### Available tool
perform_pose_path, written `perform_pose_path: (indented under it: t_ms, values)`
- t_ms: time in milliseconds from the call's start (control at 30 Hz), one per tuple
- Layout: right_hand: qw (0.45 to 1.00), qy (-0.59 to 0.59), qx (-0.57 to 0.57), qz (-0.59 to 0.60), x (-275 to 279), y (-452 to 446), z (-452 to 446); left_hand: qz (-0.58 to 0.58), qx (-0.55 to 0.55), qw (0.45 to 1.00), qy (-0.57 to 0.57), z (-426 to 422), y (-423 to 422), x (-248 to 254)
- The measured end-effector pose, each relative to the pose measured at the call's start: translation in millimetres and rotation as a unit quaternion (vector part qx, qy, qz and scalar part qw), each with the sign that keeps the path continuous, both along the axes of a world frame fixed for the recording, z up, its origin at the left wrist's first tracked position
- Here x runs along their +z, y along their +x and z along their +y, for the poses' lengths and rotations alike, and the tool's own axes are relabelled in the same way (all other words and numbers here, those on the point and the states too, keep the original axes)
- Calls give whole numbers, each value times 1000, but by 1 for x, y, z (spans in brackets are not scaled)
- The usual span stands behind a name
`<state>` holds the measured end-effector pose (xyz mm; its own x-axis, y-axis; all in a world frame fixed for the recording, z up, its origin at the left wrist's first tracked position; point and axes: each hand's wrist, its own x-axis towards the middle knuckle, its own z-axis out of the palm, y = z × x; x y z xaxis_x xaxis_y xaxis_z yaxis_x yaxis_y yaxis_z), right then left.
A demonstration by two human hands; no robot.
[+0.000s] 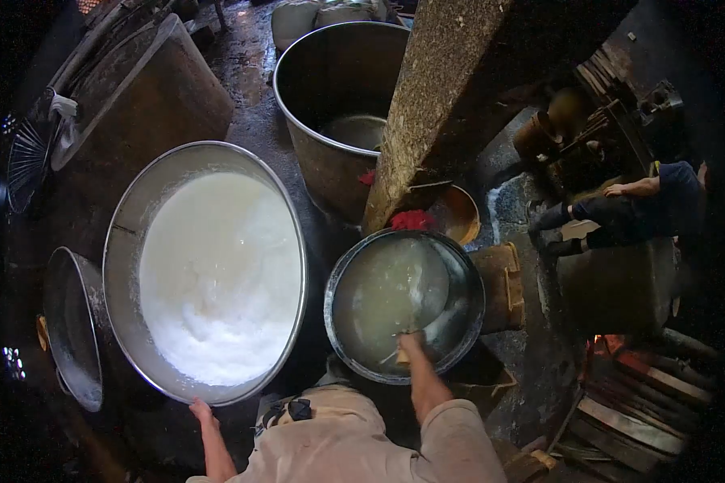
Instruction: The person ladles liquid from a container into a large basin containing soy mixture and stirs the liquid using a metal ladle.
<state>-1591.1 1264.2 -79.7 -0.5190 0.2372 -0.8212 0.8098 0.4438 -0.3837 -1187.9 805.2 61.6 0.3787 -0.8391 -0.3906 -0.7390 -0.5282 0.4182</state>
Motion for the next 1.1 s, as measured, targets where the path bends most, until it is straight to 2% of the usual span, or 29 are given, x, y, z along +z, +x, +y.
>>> perform_pose_path:
  t_ms: [100, 167, 267, 333, 467, 533, 600, 700, 733, 767, 867, 933, 1000, 1033, 1100]
  values:
    - [999, -25, -14, -20, 12, 6, -42, 47, 7, 999, 1, -6, 8, -7]
    - [975, -175, -117, -68, 9, 10, -50, 70, 17, 997, -10, -2, 1, -1]
    - [967, -214, -73, -115, 6, 7, -48, 42, 21, 998, -49, -2, 0, 6]
    - [962, -237, -63, -125, 14, 1, -40, 84, -25, 995, 54, -10, 7, 6]
    - [955, -270, -29, -120, 33, -2, -14, 112, -1, 993, 29, -4, 4, 10]
    - [956, -272, -22, -106, 61, -4, -5, 134, -45, 989, 34, -11, 18, -2]
    - [959, -267, -20, -90, 81, -8, 11, 132, -39, 990, 27, -9, 16, -3]
    - [933, -332, -7, -141, 98, -9, 39, 120, -43, 992, 20, -4, 12, 12]
    - [936, -326, -6, -135, 105, -9, 45, 114, -57, 992, 16, -2, 9, 14]
    - [943, -304, 15, -136, 121, -11, 46, 150, -44, 987, -41, -2, 18, -4]
    - [958, -258, 35, -116, 182, -7, 40, 105, -73, 992, -8, -4, 25, -3]
    - [965, -224, 59, -125, 212, -5, 39, 147, -80, 986, 8, -4, 23, 14]
    - [972, -192, 76, -113, 243, -2, 32, 204, 27, 979, -11, -12, 33, 8]
    - [973, -181, 74, -126, 261, 1, 25, 180, 23, 982, -44, -22, 48, -10]
    - [971, -180, 88, -127, 269, 4, 21, 220, 53, 972, -69, -31, 41, 6]
